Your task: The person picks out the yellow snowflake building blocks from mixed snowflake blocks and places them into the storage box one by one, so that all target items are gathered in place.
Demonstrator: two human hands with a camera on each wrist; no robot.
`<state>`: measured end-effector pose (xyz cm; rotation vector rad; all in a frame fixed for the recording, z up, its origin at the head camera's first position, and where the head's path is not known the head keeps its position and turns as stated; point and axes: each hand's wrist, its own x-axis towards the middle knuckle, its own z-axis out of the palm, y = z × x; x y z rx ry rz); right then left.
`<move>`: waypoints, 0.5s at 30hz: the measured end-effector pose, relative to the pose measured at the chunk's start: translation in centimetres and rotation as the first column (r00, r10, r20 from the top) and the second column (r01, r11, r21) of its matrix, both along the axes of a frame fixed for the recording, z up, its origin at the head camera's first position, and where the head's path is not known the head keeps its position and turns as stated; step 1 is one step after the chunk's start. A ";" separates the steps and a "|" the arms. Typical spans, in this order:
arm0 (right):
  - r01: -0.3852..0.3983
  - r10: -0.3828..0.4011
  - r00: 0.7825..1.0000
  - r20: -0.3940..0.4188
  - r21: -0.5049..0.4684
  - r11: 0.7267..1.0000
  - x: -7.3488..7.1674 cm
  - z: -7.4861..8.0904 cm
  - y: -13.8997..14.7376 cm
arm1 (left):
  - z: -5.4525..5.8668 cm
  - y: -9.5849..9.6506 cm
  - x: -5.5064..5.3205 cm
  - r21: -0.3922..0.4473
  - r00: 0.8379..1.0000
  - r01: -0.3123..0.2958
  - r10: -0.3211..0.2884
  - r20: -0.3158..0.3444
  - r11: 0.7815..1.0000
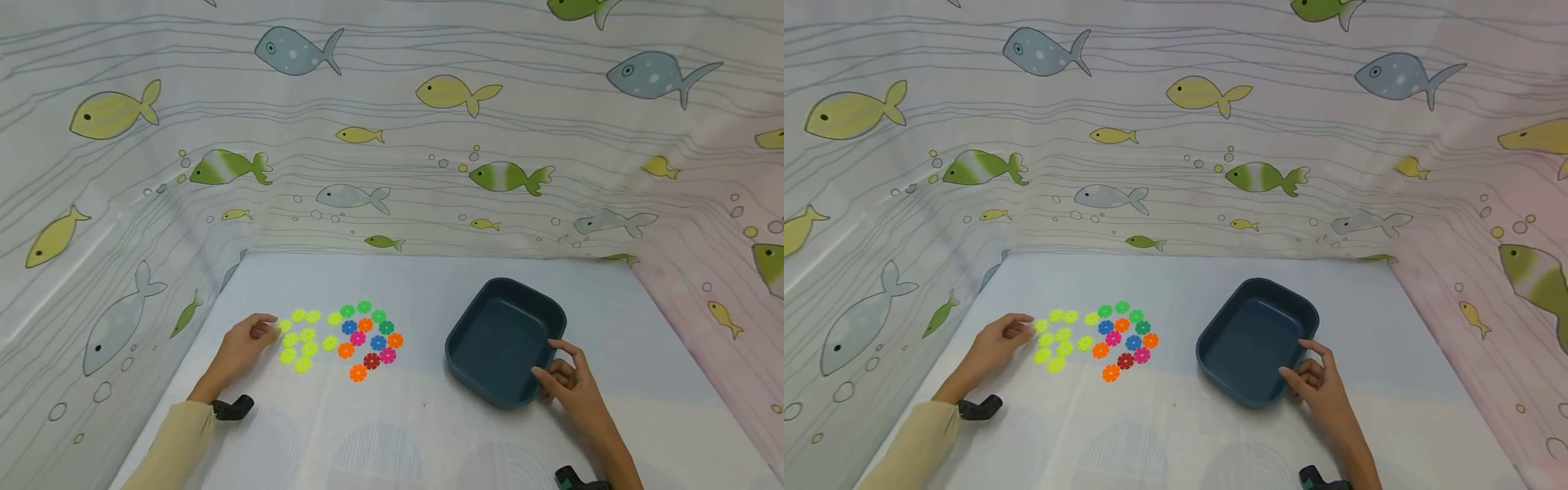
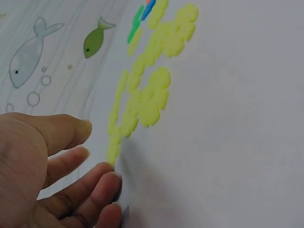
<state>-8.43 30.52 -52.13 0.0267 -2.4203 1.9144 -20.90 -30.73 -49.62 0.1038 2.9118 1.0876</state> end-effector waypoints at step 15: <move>-0.011 0.011 1.000 -0.002 0.008 1.000 0.0 0.4 0.0 | 0.0 -0.2 -1.9 0.020 0.995 0.009 -0.011 0.101 1.000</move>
